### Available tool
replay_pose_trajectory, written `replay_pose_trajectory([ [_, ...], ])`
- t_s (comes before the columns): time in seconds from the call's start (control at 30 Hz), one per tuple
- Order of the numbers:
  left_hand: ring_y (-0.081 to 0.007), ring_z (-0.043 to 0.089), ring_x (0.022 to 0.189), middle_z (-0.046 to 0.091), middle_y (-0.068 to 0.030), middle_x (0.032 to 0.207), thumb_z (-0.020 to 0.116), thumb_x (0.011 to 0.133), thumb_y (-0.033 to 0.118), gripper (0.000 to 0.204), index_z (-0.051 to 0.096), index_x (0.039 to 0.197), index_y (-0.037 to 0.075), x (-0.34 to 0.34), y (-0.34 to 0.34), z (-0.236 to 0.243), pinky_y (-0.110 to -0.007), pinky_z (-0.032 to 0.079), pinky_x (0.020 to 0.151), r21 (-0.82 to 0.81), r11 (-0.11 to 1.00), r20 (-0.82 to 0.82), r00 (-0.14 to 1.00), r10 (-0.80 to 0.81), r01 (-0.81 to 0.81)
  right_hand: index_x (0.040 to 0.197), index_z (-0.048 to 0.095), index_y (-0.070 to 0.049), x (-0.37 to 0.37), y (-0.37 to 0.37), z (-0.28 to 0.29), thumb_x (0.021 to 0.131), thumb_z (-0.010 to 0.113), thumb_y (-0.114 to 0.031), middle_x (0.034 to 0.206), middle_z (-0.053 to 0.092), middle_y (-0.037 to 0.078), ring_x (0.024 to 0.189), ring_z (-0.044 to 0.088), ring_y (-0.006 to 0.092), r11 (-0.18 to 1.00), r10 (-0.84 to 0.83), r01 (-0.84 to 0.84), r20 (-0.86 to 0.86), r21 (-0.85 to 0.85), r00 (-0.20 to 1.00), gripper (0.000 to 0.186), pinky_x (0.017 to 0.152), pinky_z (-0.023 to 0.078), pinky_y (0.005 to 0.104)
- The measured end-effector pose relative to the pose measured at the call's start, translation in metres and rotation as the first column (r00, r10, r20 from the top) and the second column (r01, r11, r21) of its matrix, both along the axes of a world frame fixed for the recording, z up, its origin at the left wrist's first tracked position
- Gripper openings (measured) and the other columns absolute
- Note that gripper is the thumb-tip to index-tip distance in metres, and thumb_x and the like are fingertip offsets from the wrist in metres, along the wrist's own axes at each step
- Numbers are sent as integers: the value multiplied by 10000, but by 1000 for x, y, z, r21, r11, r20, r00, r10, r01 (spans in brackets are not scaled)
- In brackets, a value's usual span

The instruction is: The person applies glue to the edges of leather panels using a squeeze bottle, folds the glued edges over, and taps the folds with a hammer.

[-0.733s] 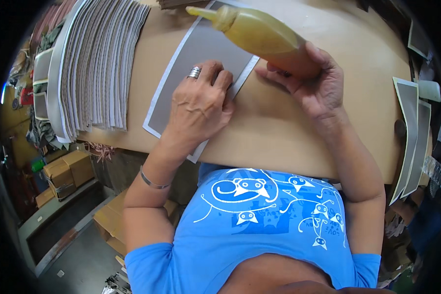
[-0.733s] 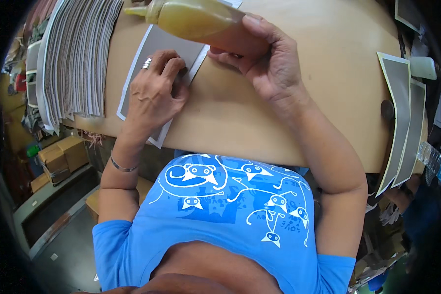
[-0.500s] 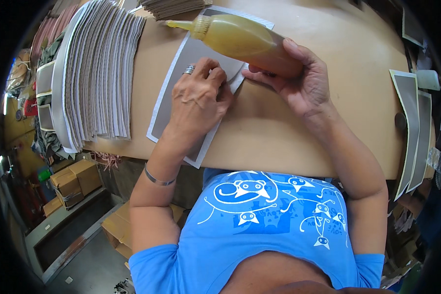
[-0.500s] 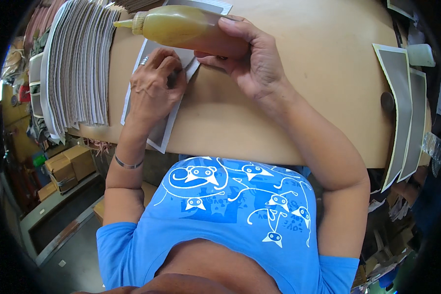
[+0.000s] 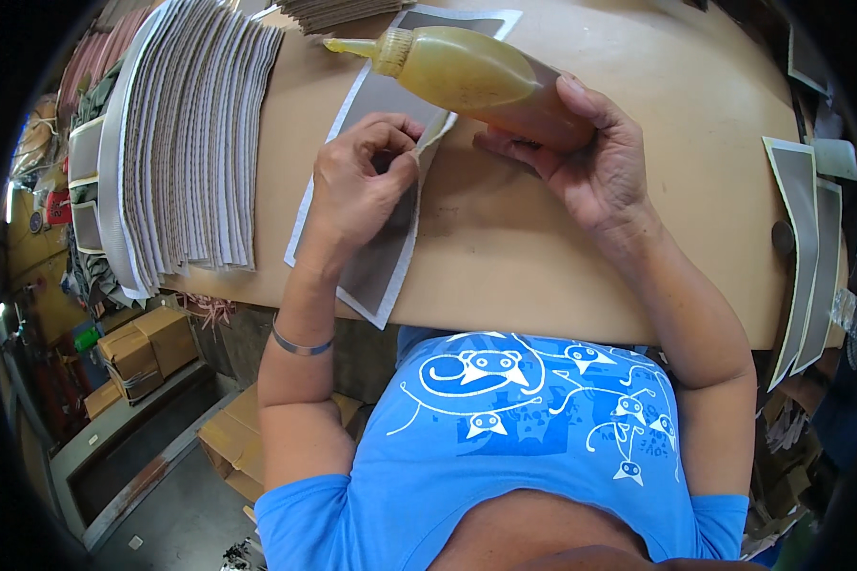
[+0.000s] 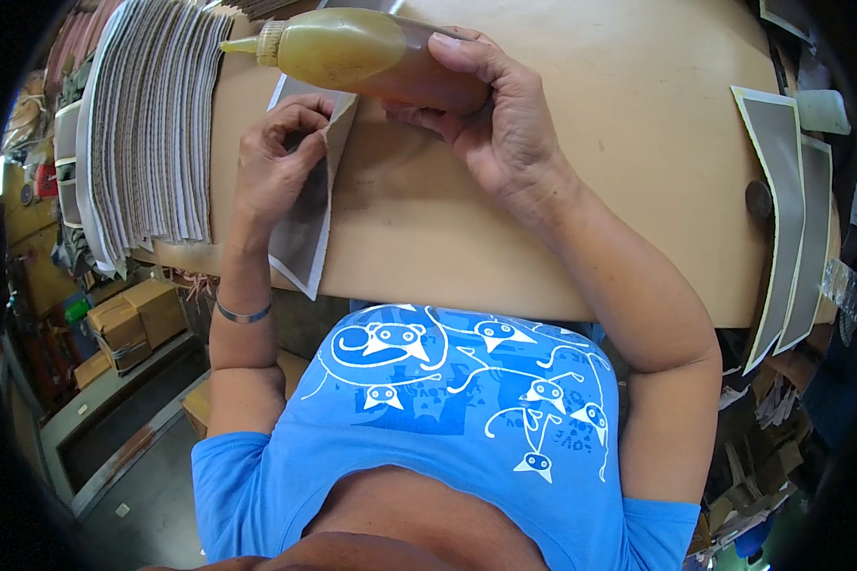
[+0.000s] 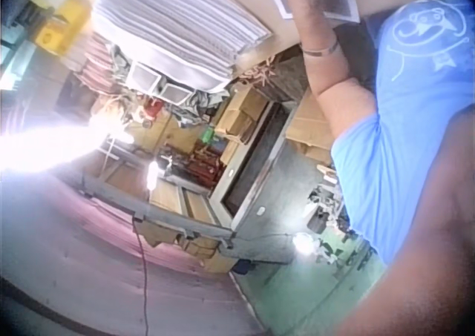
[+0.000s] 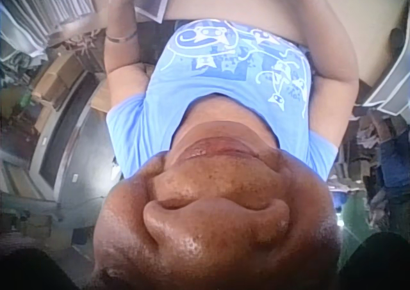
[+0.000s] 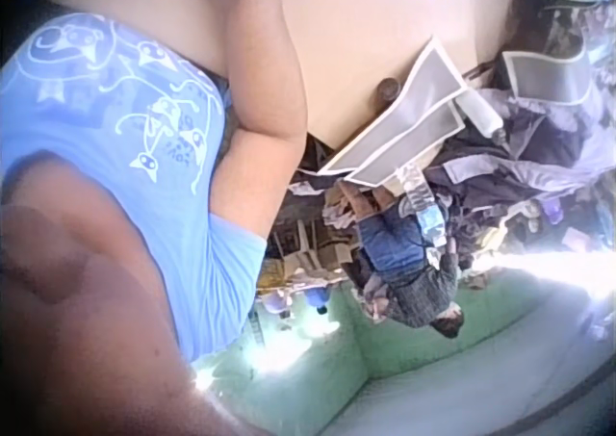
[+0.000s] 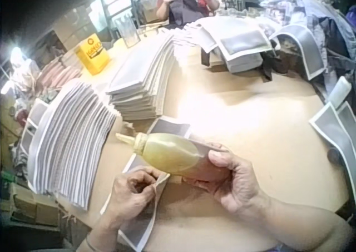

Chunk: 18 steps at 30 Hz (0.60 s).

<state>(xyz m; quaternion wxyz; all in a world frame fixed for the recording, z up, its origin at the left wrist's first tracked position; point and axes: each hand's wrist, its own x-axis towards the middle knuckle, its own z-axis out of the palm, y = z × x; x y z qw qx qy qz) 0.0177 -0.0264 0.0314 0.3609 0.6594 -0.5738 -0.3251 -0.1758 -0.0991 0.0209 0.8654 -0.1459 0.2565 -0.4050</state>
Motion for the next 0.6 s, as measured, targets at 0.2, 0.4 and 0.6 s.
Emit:
replay_pose_trajectory([
  [0.2, -113, 575, 801, 581, -79, 949, 614, 737, -19, 78, 605, 812, -40, -17, 3, 6, -224, 493, 718, -36, 999, 242, 970, -9, 18, 1100, 491, -2, -9, -2, -5, 786, 574, -217, 1053, 549, 144, 943, 576, 271, 998, 70, -69, 61, -14, 996, 390, 839, 503, 417],
  [0.4, -209, 590, 689, 593, -67, 803, 620, 676, 75, 78, 606, 743, 38, -22, -1, 2, -305, 475, 617, -173, 985, 350, 936, 38, 25, 1066, 498, 11, -3, -1, 0, 786, 572, -211, 1005, 566, 149, 887, 599, 274, 997, 79, -78, 59, -14, 995, 365, 806, 528, 404],
  [0.6, -213, 591, 674, 594, -67, 800, 622, 694, 81, 75, 601, 746, 31, -22, -4, -1, -309, 470, 611, -207, 976, 443, 896, 27, 73, 1014, 510, -21, -3, -1, -5, 788, 575, -205, 1006, 567, 131, 892, 597, 252, 992, 129, -128, 99, -17, 987, 299, 771, 534, 381],
])
